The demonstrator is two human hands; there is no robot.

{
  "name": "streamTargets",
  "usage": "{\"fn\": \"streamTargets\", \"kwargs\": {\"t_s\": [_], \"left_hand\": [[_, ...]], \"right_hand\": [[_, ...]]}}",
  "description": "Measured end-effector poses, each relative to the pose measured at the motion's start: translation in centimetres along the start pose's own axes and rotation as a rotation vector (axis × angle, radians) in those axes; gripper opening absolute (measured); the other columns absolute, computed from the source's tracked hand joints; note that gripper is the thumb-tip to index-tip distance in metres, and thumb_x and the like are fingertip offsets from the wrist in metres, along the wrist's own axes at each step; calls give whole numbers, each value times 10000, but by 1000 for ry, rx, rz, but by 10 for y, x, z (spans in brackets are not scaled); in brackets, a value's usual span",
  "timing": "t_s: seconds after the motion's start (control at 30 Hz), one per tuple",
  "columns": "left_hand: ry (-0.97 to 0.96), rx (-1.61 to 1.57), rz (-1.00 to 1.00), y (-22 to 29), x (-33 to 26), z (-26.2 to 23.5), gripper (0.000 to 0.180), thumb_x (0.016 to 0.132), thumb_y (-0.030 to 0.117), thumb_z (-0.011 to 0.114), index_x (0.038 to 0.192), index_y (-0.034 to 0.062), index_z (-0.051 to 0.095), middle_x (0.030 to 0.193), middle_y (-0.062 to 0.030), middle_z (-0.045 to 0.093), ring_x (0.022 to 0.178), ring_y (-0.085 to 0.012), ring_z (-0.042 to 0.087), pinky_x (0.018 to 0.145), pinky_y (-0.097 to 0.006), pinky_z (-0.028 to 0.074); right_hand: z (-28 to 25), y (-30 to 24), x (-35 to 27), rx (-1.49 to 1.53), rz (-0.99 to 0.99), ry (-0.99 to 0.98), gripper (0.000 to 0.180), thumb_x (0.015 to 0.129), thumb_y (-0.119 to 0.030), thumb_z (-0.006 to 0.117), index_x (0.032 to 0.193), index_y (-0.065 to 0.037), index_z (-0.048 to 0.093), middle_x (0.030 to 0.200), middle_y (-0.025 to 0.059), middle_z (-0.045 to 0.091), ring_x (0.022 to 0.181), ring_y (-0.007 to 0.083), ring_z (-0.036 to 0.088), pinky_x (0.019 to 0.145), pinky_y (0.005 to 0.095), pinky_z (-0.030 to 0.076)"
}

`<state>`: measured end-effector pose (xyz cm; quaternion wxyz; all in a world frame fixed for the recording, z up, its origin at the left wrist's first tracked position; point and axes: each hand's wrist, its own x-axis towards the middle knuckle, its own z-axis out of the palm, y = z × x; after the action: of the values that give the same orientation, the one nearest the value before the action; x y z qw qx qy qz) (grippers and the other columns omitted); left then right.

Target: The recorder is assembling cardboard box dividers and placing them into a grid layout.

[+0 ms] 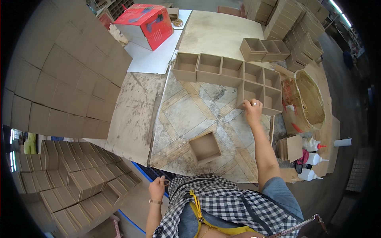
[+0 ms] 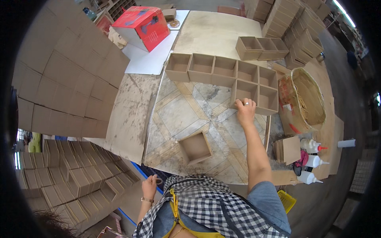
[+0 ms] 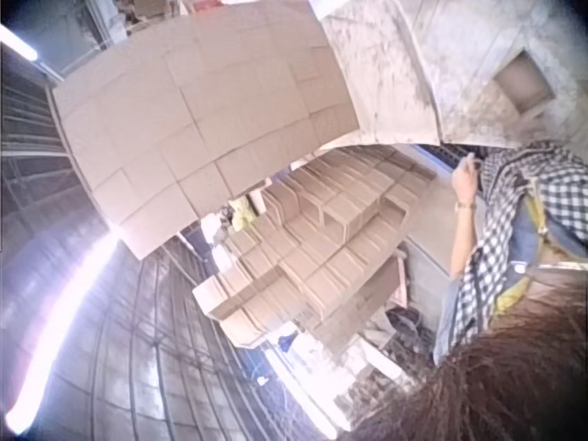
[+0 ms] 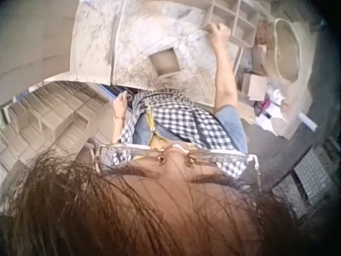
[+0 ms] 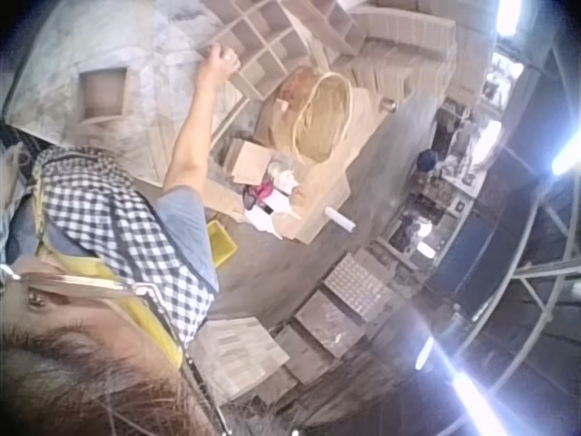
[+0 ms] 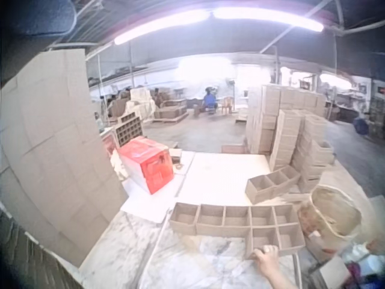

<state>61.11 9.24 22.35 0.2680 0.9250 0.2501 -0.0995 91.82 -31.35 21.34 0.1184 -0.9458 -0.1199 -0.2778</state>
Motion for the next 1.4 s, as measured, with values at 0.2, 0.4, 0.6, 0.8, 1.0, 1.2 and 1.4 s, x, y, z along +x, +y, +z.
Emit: {"fn": "streamTargets", "kwargs": {"t_s": [0.2, 0.4, 0.6, 0.8, 1.0, 1.2, 1.4], "left_hand": [[16, -80, 146, 48, -4, -22, 433, 821, 318, 602, 524, 33, 464, 522, -147, 481, 441, -311, 450, 431, -374, 343], [91, -138, 537, 78, 17, -16, 134, 846, 199, 562, 814, 72, 592, 580, -136, 525, 492, -303, 517, 457, -382, 390], [27, -135, 712, 110, 43, -40, 427, 847, 173, 547, 1265, 145, 461, 566, -133, 536, 518, -286, 560, 469, -375, 422], [-153, -14, 887, 159, 45, -43, 427, 835, 212, 557, 1250, 151, 475, 557, -115, 556, 487, -274, 564, 438, -376, 421], [-187, 53, 769, 143, 36, -11, 269, 823, 157, 539, 1086, 98, 547, 610, -140, 579, 537, -305, 587, 482, -394, 452], [-218, -41, 596, 108, 83, 34, 170, 807, 175, 503, 894, 62, 597, 654, -184, 590, 611, -360, 590, 542, -442, 463], [-129, -5, 603, 106, 89, 60, 133, 781, 153, 509, 845, 50, 565, 655, -200, 590, 612, -381, 584, 541, -459, 462]], "right_hand": [[-58, -88, -11, 315, -164, -464, 359, 663, -170, 679, 995, -88, 570, 931, 114, 566, 850, 319, 521, 743, 461, 407], [-63, -171, -102, 384, -604, -753, 247, 694, -224, 664, 876, -82, 578, 754, 81, 596, 767, 271, 591, 692, 388, 465], [-84, -144, -38, 844, -248, -653, 284, 752, -289, 638, 923, -63, 611, 761, 90, 627, 648, 241, 601, 522, 347, 452], [-87, -134, -15, 1432, 175, -1181, 300, 810, -325, 604, 859, -31, 570, 684, 87, 548, 590, 143, 499, 553, 277, 400], [-67, -148, -43, 1294, 66, -1052, 429, 842, -413, 525, 904, 10, 555, 725, 89, 534, 701, 183, 531, 638, 308, 418], [-68, -180, -57, 807, -288, -778, 623, 804, -484, 518, 1157, 28, 487, 969, 270, 573, 910, 405, 552, 766, 444, 438], [-60, -175, -50, 864, -108, -1187, 766, 781, -501, 529, 1301, 31, 346, 1031, 282, 555, 964, 407, 539, 827, 429, 427]]}}
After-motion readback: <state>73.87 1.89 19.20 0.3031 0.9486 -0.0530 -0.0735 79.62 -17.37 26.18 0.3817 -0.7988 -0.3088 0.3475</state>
